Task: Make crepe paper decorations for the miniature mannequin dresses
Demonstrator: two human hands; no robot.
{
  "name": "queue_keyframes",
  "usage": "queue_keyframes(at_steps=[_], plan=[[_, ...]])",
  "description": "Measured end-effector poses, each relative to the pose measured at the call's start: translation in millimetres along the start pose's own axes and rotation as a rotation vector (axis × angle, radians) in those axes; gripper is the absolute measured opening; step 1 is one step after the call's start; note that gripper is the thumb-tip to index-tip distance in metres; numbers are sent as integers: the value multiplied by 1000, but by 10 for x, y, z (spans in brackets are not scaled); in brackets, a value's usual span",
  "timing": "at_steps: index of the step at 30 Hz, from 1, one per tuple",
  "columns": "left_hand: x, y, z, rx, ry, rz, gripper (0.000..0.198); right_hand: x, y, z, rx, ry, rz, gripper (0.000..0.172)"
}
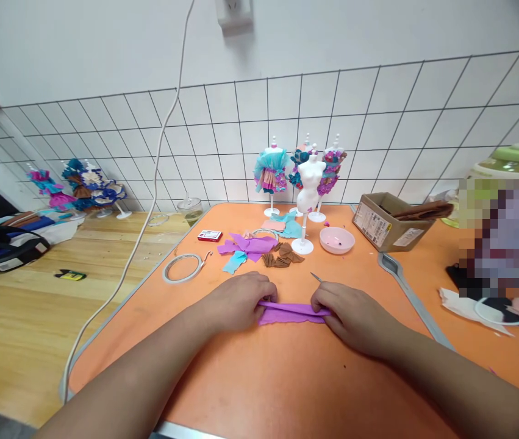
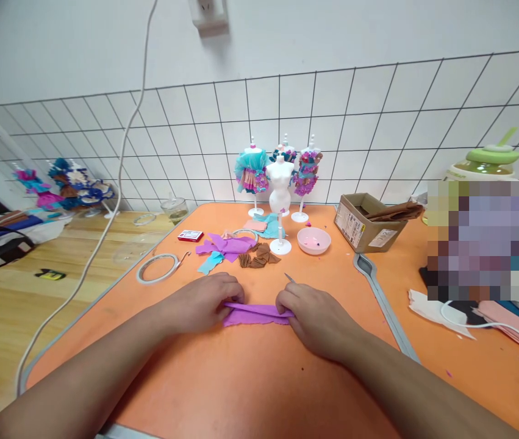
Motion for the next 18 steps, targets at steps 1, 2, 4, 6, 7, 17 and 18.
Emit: queue_keyframes(at_steps=[1, 2, 4, 6, 7, 17, 18], plan=[[-22, -33, -18, 35, -18, -5, 30, 6, 1, -1, -8, 15, -17, 22], [-41, -76, -37, 92, -32, -32, 38, 16, 6, 0, -15, 28, -40, 22], [-63, -176, -67, 228, -55, -147, 55, 44, 26, 7, -27, 46, -97, 23], [-38, -251, -58, 279, -79, -273, 59, 79, 60, 22, -46, 49, -148, 24], [-5, -267, -34, 239, -103, -299, 56, 98, 78, 32, -58, 47, -165, 23], [293, -258, 191, -60, -54, -104, 16, 56, 148, 20, -84, 26, -8, 26], [288, -260, 186, -57, -63, -97, 16, 36, 153, 7, -82, 22, 38, 28]])
Point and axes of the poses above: each hand's wrist, its own z-axis towards the middle knuckle, its own x-axis out of the palm, y = z × x, the point moved 3 cm from there along z, towards the middle knuckle, and after that the axes turned 13 degrees about y, right-handed, at the moved point
